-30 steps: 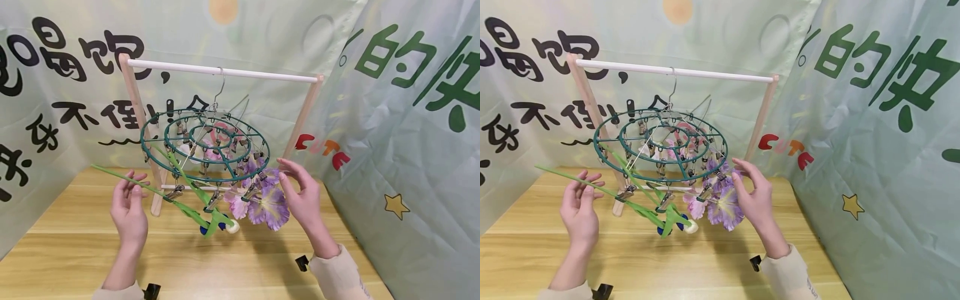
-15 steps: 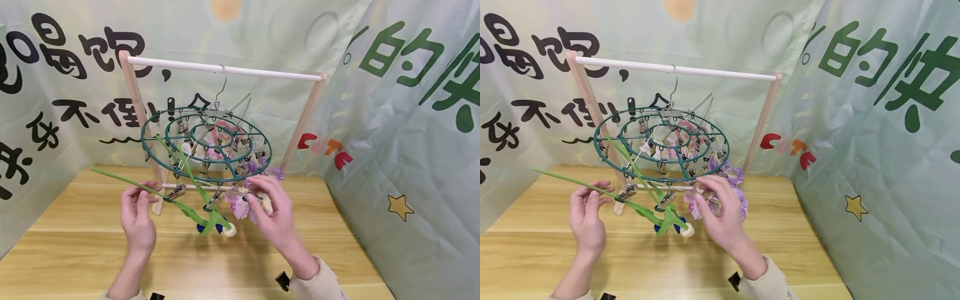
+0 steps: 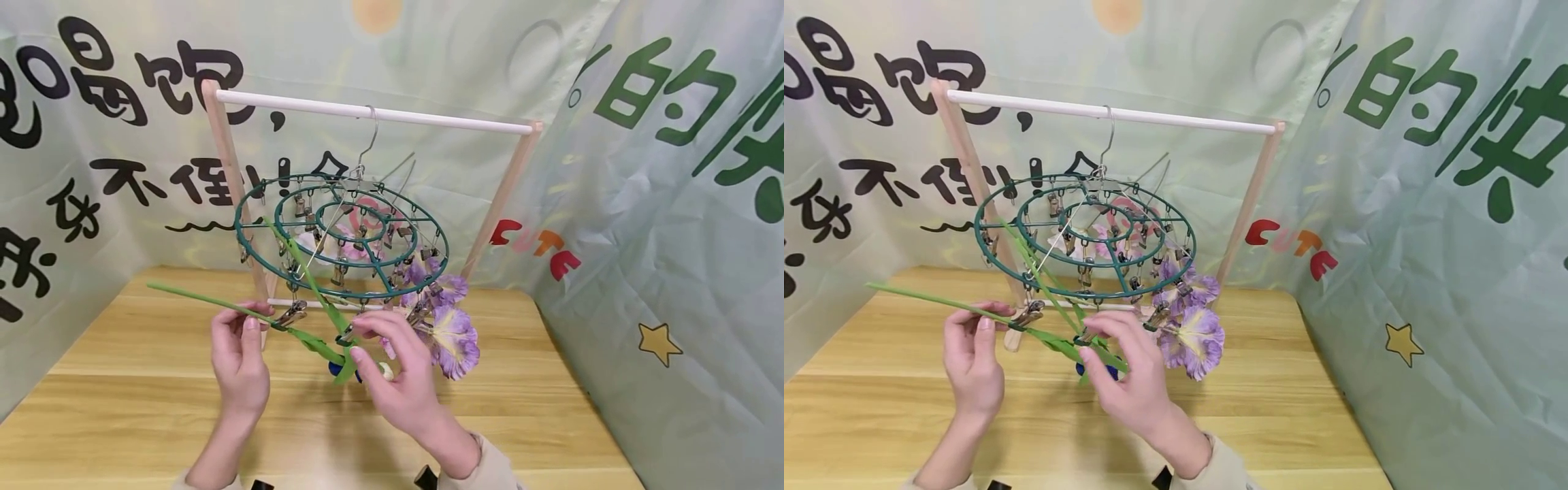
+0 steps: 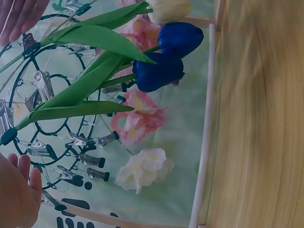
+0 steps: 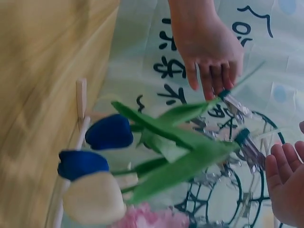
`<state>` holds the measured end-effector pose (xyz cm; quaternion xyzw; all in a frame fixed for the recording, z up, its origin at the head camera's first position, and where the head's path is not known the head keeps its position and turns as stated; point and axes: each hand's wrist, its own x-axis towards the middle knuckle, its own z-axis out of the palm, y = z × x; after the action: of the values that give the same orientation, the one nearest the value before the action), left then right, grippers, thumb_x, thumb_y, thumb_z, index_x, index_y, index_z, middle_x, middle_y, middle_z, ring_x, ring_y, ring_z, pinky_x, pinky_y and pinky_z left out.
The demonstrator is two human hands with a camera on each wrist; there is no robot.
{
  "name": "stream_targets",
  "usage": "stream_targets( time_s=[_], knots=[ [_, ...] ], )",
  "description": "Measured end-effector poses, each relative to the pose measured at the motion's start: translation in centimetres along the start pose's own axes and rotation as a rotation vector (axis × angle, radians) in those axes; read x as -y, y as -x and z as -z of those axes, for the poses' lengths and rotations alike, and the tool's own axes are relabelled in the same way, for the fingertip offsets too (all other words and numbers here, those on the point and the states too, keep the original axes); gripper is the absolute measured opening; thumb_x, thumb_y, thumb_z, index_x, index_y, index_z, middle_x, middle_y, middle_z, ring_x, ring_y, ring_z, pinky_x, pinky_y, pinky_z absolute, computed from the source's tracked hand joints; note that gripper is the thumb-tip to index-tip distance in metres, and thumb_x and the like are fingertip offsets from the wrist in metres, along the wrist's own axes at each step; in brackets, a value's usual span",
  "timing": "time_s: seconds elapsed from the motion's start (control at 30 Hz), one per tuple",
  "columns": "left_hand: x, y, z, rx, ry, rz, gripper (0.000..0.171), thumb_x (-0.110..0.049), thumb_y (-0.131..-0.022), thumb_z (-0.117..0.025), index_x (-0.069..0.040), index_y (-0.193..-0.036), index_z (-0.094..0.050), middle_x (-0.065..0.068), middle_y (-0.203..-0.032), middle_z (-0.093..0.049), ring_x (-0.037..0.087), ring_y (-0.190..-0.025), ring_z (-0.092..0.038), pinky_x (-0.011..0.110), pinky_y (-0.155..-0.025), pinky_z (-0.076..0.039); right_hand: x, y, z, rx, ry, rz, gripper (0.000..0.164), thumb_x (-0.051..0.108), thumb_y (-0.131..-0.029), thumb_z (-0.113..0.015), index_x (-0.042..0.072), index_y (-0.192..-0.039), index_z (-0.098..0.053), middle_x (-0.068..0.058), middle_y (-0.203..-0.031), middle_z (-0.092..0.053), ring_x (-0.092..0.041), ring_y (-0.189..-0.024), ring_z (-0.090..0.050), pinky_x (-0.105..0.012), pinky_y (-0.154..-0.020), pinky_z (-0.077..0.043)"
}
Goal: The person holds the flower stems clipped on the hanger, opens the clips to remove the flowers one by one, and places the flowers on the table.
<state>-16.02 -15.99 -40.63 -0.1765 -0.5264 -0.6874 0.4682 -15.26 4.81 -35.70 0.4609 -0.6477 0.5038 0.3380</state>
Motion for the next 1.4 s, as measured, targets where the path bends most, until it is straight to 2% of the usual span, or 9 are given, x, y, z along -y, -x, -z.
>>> stream_targets(
  time_s=[0.13, 0.23, 0.5, 0.73, 0.9, 1.0, 1.13, 1.23, 1.4],
  knots=[
    [-0.1, -0.1, -0.1, 0.007, 0.002, -0.008, 0.02, 0.01, -0.105, -0.039, 0.017, -0.122, -0.048, 0.013, -0.111, -0.063, 0.021, -0.104, -0.062, 0.021, -0.087, -0.05, 0.3, 0.0, -1.5, 0.01, -0.002, -0.004, 0.037, -0.008, -0.089, -0.071, -0.007, -0.125, -0.063, -0.021, -0.115, -0.067, -0.029, -0.102, -0.067, -0.036, -0.088, -0.059],
    [-0.1, -0.1, -0.2, 0.006, -0.011, -0.028, 0.02, 0.011, -0.105, -0.039, 0.019, -0.12, -0.048, 0.013, -0.11, -0.063, 0.023, -0.104, -0.062, 0.022, -0.088, -0.05, 0.7, 0.0, -2.4, 0.021, -0.005, -0.051, 0.038, -0.007, -0.091, -0.07, -0.004, -0.127, -0.063, -0.018, -0.116, -0.069, -0.027, -0.103, -0.068, -0.036, -0.087, -0.06],
    [-0.5, -0.3, -0.3, -0.022, -0.093, -0.057, 0.017, 0.015, -0.102, -0.044, 0.025, -0.116, -0.046, 0.005, -0.107, -0.066, 0.018, -0.099, -0.063, 0.02, -0.086, -0.052, 1.7, -0.2, -4.0, 0.092, -0.018, -0.176, 0.047, -0.002, -0.097, -0.067, -0.003, -0.143, -0.056, -0.018, -0.136, -0.065, -0.025, -0.115, -0.069, -0.036, -0.093, -0.06],
    [-1.3, -0.4, -0.2, -0.04, -0.029, 0.068, 0.012, 0.007, -0.106, -0.048, 0.007, -0.116, -0.054, 0.008, -0.103, -0.063, 0.013, -0.095, -0.063, 0.019, -0.087, -0.055, 1.7, -0.2, -4.9, 0.127, 0.045, -0.297, 0.057, 0.007, -0.099, -0.067, 0.002, -0.152, -0.048, -0.013, -0.15, -0.057, -0.022, -0.125, -0.065, -0.035, -0.101, -0.056],
    [-1.7, -0.7, 0.0, -0.042, -0.023, 0.126, 0.011, 0.003, -0.107, -0.048, 0.002, -0.114, -0.057, 0.005, -0.1, -0.064, 0.013, -0.095, -0.067, 0.02, -0.089, -0.056, 1.4, -0.4, -5.5, 0.132, -0.041, -0.411, 0.053, 0.011, -0.102, -0.066, 0.003, -0.152, -0.05, -0.011, -0.152, -0.055, -0.022, -0.127, -0.064, -0.034, -0.105, -0.053],
    [-1.9, -0.9, 0.2, -0.033, 0.022, 0.144, 0.011, 0.004, -0.106, -0.049, 0.003, -0.113, -0.058, 0.006, -0.1, -0.065, 0.014, -0.093, -0.067, 0.019, -0.087, -0.055, 1.1, -0.7, -5.9, 0.108, -0.081, -0.447, 0.048, 0.012, -0.102, -0.066, 0.001, -0.147, -0.054, -0.014, -0.145, -0.061, -0.024, -0.119, -0.068, -0.033, -0.101, -0.056],
    [-2.2, -1.2, 0.4, -0.008, 0.083, 0.177, 0.01, 0.006, -0.105, -0.051, 0.006, -0.111, -0.059, 0.008, -0.096, -0.068, 0.016, -0.09, -0.067, 0.019, -0.084, -0.056, 0.7, -1.1, -6.3, 0.063, -0.066, -0.458, 0.04, 0.013, -0.101, -0.069, 0.0, -0.138, -0.062, -0.015, -0.127, -0.07, -0.023, -0.102, -0.073, -0.032, -0.092, -0.06],
    [-2.5, -1.5, 0.5, 0.009, 0.063, 0.241, 0.008, 0.006, -0.104, -0.053, 0.004, -0.107, -0.061, 0.007, -0.091, -0.069, 0.014, -0.084, -0.066, 0.019, -0.079, -0.056, 0.5, -1.4, -6.4, 0.035, -0.049, -0.48, 0.034, 0.014, -0.1, -0.071, 0.001, -0.131, -0.067, -0.012, -0.113, -0.073, -0.019, -0.094, -0.073, -0.031, -0.086, -0.061],
    [-3.1, -1.9, 0.7, 0.031, -0.004, 0.398, 0.005, 0.004, -0.104, -0.056, 0.005, -0.103, -0.061, 0.005, -0.088, -0.07, 0.013, -0.079, -0.067, 0.022, -0.079, -0.057, 0.3, -1.5, -6.4, 0.0, -0.006, -0.495, 0.026, 0.015, -0.099, -0.072, 0.001, -0.121, -0.072, -0.009, -0.1, -0.075, -0.017, -0.089, -0.073, -0.029, -0.082, -0.061]
  ],
)
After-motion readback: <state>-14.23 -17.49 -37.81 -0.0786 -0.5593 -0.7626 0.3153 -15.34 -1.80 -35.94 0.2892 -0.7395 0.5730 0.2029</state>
